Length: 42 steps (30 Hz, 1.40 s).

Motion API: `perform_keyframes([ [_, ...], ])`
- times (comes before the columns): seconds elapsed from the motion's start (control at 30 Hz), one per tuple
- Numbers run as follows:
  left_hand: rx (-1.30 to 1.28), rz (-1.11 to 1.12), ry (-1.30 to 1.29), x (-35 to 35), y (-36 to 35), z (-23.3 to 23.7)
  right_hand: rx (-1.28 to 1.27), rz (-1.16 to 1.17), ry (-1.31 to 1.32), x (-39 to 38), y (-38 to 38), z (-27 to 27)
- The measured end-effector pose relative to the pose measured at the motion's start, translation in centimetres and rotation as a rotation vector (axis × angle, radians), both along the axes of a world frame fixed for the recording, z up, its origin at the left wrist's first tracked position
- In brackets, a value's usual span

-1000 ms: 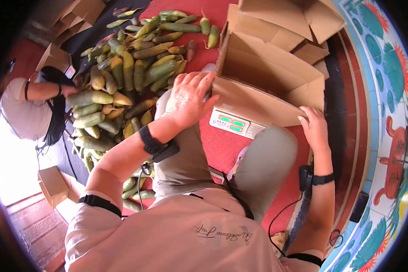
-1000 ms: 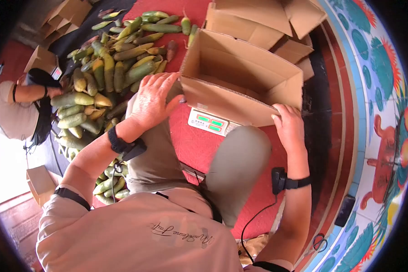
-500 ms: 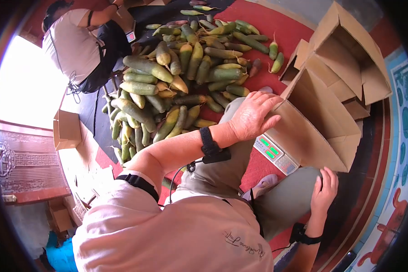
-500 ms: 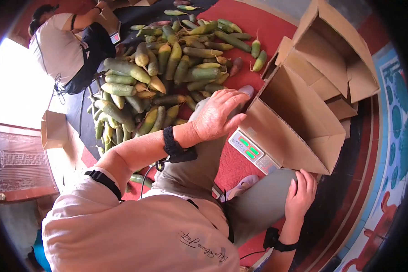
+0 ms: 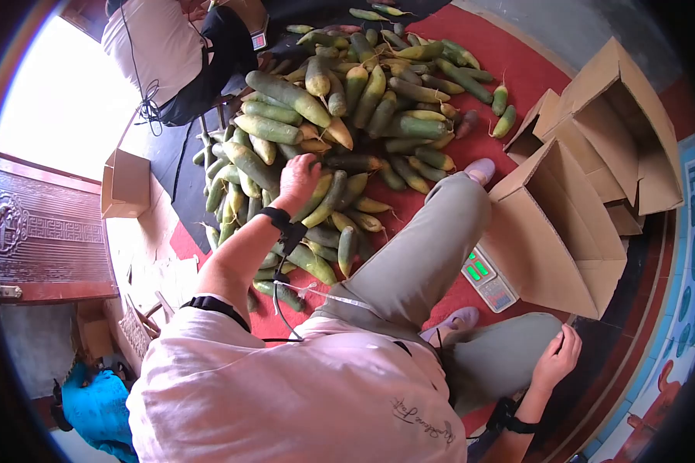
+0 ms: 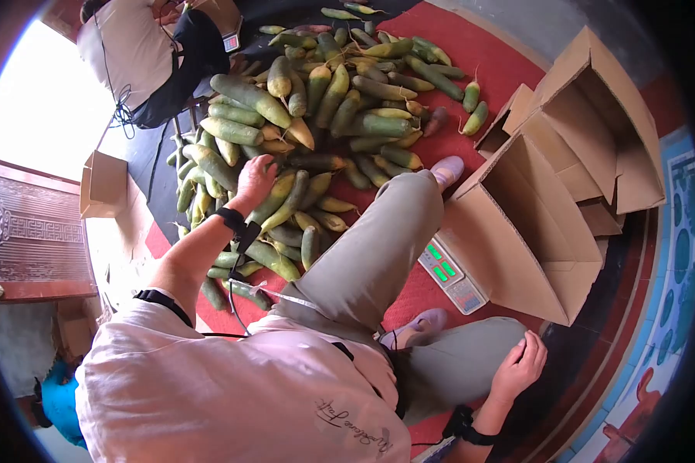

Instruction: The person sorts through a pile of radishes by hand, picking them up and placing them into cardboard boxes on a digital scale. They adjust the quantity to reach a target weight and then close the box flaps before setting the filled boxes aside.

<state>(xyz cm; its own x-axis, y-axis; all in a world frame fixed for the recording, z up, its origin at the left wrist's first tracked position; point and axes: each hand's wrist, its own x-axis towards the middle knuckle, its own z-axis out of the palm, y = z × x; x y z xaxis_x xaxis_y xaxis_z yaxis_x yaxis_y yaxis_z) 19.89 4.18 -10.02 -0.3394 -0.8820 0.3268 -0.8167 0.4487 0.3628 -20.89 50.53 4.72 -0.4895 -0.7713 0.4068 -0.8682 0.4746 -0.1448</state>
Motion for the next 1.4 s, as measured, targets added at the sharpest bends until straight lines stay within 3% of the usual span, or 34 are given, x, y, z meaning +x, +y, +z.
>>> perform_keyframes([
  [0.1, 0.08, 0.158, -0.182, 2.7, -1.3, 0.3, -0.007, -0.015, 0.006, -0.3, 0.5, -0.2],
  [0.17, -0.005, 0.222, -0.226, 2.9, -2.1, 1.0, -0.006, -0.041, 0.001, -0.7, 0.9, -0.6],
  [0.3, -0.031, 0.176, -0.51, 2.1, -4.9, 2.8, -0.009, -0.085, -0.009, -0.7, 0.9, -0.6],
  [0.43, -0.077, 0.126, -0.676, 2.1, -8.7, 1.4, 0.009, -0.113, -0.021, -0.9, 1.5, -0.6],
  [0.47, 0.02, 0.148, -0.709, 1.6, -8.9, 1.9, 0.012, -0.122, -0.024, -1.0, 1.5, -0.7],
  [0.7, -0.084, 0.042, -0.773, 1.6, -9.2, 3.0, 0.012, -0.163, -0.041, -2.0, 1.7, -1.0],
  [0.93, -0.174, 0.233, -0.265, 0.9, -6.0, 11.1, 0.015, -0.15, -0.048, -2.1, 1.3, -1.3],
  [1.0, 0.051, 0.117, 0.206, -0.8, -4.1, 14.1, 0.012, -0.141, -0.042, -2.3, 0.9, -1.3],
  [1.03, 0.048, 0.115, 0.214, -1.8, -3.3, 14.9, 0.024, -0.119, -0.032, -2.3, 0.6, -1.3],
  [1.1, 0.26, -0.205, 0.962, -4.4, -1.8, 16.4, 0.033, -0.105, -0.012, -2.1, -0.5, -0.5],
  [1.23, 0.467, -0.236, 1.1, -10.1, 2.5, 23.0, 0.001, -0.036, -0.051, 0.6, -4.8, 2.4],
  [1.3, 0.675, -0.444, 1.312, -13.3, 4.5, 24.4, -0.119, 0.069, -0.197, 2.1, -6.8, 4.3],
  [1.4, 0.98, -0.584, 1.298, -18.3, 9.1, 24.9, -0.32, 0.186, -0.369, 4.1, -9.4, 7.4],
])
